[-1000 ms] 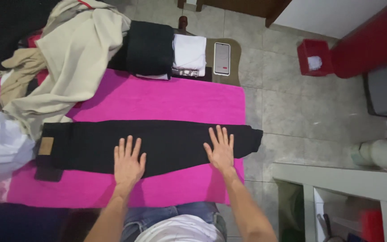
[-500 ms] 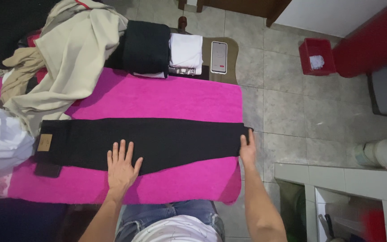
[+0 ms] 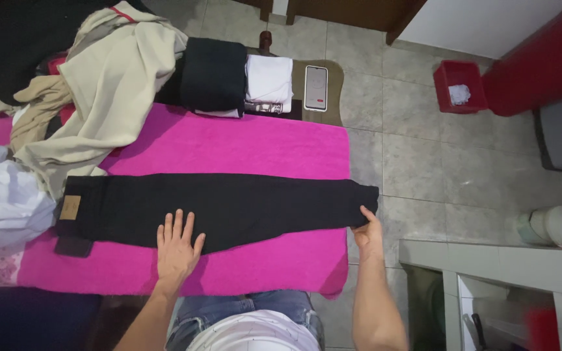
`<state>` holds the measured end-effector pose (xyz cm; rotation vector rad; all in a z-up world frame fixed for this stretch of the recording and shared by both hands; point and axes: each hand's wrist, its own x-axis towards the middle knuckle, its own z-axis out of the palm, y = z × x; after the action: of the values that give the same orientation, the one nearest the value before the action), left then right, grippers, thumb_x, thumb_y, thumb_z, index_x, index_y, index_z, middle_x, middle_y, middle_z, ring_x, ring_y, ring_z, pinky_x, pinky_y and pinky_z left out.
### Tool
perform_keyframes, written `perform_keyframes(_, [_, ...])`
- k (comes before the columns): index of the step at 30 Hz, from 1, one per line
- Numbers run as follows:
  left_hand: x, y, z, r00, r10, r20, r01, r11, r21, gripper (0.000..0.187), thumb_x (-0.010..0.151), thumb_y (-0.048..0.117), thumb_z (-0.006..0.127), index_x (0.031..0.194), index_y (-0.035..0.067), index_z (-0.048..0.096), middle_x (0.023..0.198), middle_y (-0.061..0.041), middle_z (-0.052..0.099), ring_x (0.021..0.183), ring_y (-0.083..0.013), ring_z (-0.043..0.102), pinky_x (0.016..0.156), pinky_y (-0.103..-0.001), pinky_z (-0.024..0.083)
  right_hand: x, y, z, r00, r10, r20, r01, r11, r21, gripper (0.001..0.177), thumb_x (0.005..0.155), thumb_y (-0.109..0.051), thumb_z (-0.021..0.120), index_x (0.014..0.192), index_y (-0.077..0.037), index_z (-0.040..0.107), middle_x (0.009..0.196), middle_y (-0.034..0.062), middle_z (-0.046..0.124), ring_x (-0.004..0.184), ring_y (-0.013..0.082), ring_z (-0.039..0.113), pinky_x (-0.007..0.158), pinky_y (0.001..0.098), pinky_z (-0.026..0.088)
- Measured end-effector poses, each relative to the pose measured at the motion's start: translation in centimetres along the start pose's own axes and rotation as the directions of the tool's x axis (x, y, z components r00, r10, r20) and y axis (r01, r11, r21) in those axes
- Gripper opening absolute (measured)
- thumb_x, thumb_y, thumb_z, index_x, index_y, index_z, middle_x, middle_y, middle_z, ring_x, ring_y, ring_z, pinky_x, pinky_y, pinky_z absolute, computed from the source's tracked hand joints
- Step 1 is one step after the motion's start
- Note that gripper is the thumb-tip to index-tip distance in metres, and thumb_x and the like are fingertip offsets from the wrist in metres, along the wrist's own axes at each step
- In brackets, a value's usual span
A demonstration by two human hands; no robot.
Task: The person folds a pair of black pants and a red pair of underwear on a pink-covered table. They smooth and fold each item into a compact rectangle and place them on the table.
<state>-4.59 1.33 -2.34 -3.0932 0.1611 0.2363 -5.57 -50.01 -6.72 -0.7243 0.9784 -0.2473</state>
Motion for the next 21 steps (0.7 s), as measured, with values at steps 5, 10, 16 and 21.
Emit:
perform_keyframes(5, [0.1,-0.1,0.1,1.000,-0.006,-0.022,0.004,0.998,-0.060,0.062,0.099,0.060,0.029,0.153,0.029,0.034,0.161,-0.003,0.030,0.152,-0.0260,0.021,0.122,-0.046,0.016,-0.8,1.1,0.1,0.992,0.125,-0.027,-0.126,0.992,-0.016,0.085,0.084,-0.035,0.079,0.148,-0.007,0.029,0.156,0.0262,0.021,0.148,0.0435,0.019,0.116,0.0573,0.015])
perform_keyframes(10, [-0.5,-0.1,-0.4,1.000,0.013,0.010,-0.013,1.000,-0.017,0.066,0.097,0.064,0.026,0.154,0.030,0.029,0.162,-0.003,0.027,0.152,-0.0262,0.020,0.123,-0.046,0.015,-4.8,1.0,4.2,0.973,0.228,-0.022,-0.226,0.971,0.077,0.092,0.082,-0.043,0.079,0.152,-0.011,0.028,0.158,0.0247,0.021,0.148,0.0402,0.020,0.117,0.0567,0.022])
perform_keyframes(16, [-2.5,-0.4,0.5,0.961,0.158,-0.229,-0.172,0.984,-0.043,0.074,0.089,0.058,0.043,0.151,0.020,0.034,0.159,-0.011,0.032,0.147,-0.0326,0.028,0.118,-0.050,0.024,1.3,1.9,1.9,0.988,0.117,-0.102,-0.096,0.978,0.187,0.045,0.075,-0.018,0.072,0.120,-0.014,0.067,0.125,0.0130,0.066,0.115,0.0279,0.064,0.105,0.0493,0.047])
perform_keyframes(21, [-2.4,-0.3,0.9,0.969,0.133,-0.209,-0.148,0.987,-0.056,0.071,0.090,0.058,0.042,0.151,0.021,0.036,0.158,-0.010,0.034,0.148,-0.0323,0.028,0.118,-0.050,0.023,-0.7,-0.1,3.2,0.996,0.060,-0.070,-0.043,0.972,0.232,0.043,0.073,-0.014,0.072,0.115,-0.022,0.071,0.118,0.0071,0.071,0.105,0.0237,0.068,0.093,0.0457,0.055])
